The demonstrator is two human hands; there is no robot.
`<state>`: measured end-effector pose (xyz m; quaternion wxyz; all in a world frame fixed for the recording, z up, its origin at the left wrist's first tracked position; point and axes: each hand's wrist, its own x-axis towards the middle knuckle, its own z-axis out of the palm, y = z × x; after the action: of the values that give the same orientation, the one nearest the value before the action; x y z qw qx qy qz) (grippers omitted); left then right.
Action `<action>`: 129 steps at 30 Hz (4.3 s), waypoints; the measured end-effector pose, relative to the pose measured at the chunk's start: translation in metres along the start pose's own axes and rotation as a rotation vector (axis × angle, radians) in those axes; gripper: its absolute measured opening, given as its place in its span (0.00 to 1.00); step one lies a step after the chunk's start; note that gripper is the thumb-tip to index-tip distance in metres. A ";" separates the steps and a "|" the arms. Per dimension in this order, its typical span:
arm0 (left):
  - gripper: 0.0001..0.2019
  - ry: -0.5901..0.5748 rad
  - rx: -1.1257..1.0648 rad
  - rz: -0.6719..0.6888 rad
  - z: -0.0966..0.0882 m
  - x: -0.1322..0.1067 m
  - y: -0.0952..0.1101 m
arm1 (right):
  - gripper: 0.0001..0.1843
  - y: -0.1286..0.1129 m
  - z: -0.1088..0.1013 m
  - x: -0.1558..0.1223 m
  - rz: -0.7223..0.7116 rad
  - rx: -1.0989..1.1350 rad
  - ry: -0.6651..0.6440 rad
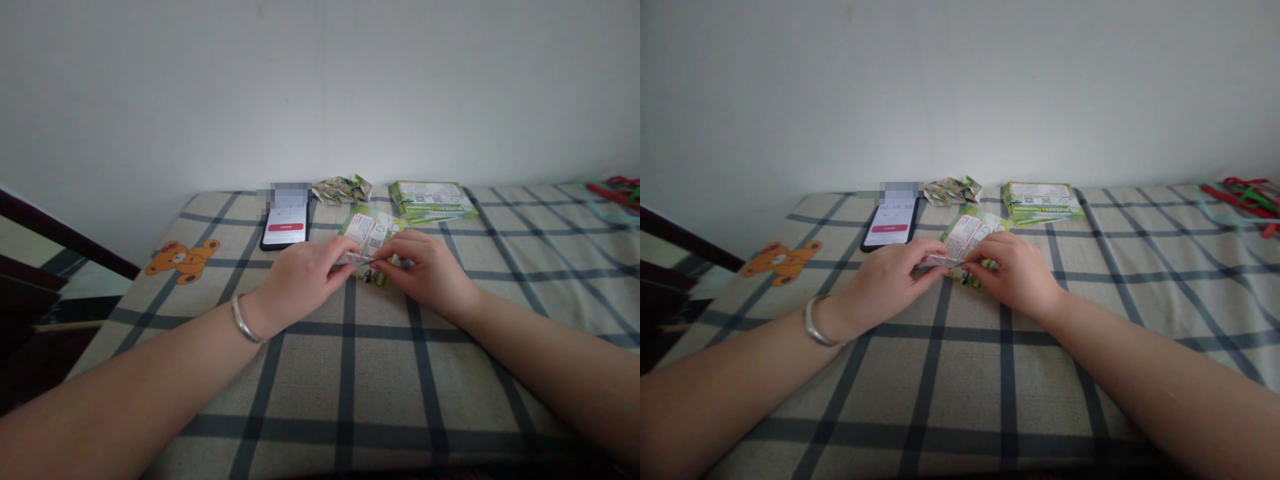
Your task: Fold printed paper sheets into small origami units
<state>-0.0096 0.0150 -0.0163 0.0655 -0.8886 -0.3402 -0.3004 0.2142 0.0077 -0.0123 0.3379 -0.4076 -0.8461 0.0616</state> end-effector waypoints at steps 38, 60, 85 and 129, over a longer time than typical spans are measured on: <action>0.06 -0.018 0.012 0.093 -0.005 0.006 0.002 | 0.10 0.004 -0.001 0.003 0.155 0.391 -0.091; 0.05 0.015 -0.214 -0.036 -0.001 0.004 0.004 | 0.04 0.008 0.004 0.004 0.145 0.469 -0.092; 0.05 0.026 -0.079 0.101 -0.008 0.006 0.013 | 0.07 -0.018 0.005 0.004 -0.055 0.159 -0.032; 0.14 0.010 -0.160 0.021 -0.002 0.002 0.001 | 0.02 0.007 0.011 0.001 0.328 0.484 0.036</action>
<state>-0.0088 0.0153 -0.0134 -0.0009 -0.8931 -0.3054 -0.3304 0.2117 0.0154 -0.0224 0.4260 -0.4474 -0.7234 0.3082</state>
